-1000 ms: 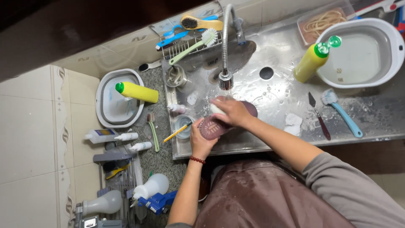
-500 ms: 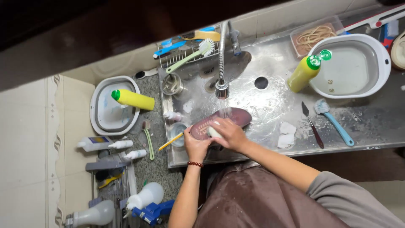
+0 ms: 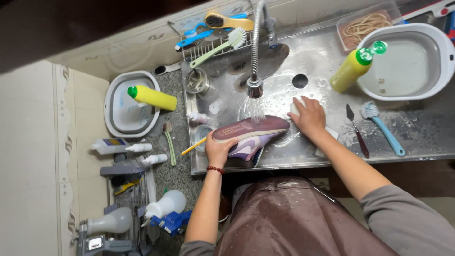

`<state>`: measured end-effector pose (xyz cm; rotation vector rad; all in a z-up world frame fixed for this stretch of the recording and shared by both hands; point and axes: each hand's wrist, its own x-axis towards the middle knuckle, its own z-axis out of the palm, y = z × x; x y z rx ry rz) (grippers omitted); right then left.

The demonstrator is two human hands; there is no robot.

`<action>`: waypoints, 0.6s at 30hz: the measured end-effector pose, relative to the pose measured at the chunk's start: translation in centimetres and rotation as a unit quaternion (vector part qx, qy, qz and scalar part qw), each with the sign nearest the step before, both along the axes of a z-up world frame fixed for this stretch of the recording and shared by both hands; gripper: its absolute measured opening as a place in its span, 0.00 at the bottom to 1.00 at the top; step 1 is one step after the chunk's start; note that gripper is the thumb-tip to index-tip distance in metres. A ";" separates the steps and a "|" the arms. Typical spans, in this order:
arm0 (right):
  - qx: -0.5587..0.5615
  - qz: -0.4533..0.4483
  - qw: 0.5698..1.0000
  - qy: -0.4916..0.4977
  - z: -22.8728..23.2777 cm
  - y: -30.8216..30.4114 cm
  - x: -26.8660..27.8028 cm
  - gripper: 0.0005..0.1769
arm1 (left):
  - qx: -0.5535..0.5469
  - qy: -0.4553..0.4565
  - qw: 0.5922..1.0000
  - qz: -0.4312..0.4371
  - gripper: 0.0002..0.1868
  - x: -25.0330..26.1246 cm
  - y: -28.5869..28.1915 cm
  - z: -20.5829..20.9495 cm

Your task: The person cleans a purple and white sneaker at a stainless steel sink. They scrub the upper with a cloth, rinse the shoe, and use a metal scraper to clean the sole. The person then scrubs the sole with a brush and rinses it again. Finally, they apply a cleaning solution from a bottle to the shoe's upper.

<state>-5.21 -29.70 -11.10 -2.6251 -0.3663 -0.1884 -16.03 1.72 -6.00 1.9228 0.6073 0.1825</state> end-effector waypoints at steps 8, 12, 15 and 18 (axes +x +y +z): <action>0.276 -0.029 0.952 0.129 -1.1 -0.9 0.6 0.23 | -0.229 0.000 0.971 0.069 0.27 1.4 -1.4 -5.1; 0.661 -0.044 0.693 0.282 -2.9 -3.1 1.4 0.10 | -0.339 -0.016 0.940 0.038 0.26 3.5 -3.9 -10.2; 0.699 -0.050 0.685 0.198 -0.1 -4.1 0.7 0.06 | -0.382 -0.066 0.916 0.103 0.22 6.3 -7.6 -14.1; 0.727 -0.036 0.669 0.147 -0.2 -6.6 1.3 0.11 | -0.402 -0.145 0.899 0.101 0.22 9.7 -11.3 -19.2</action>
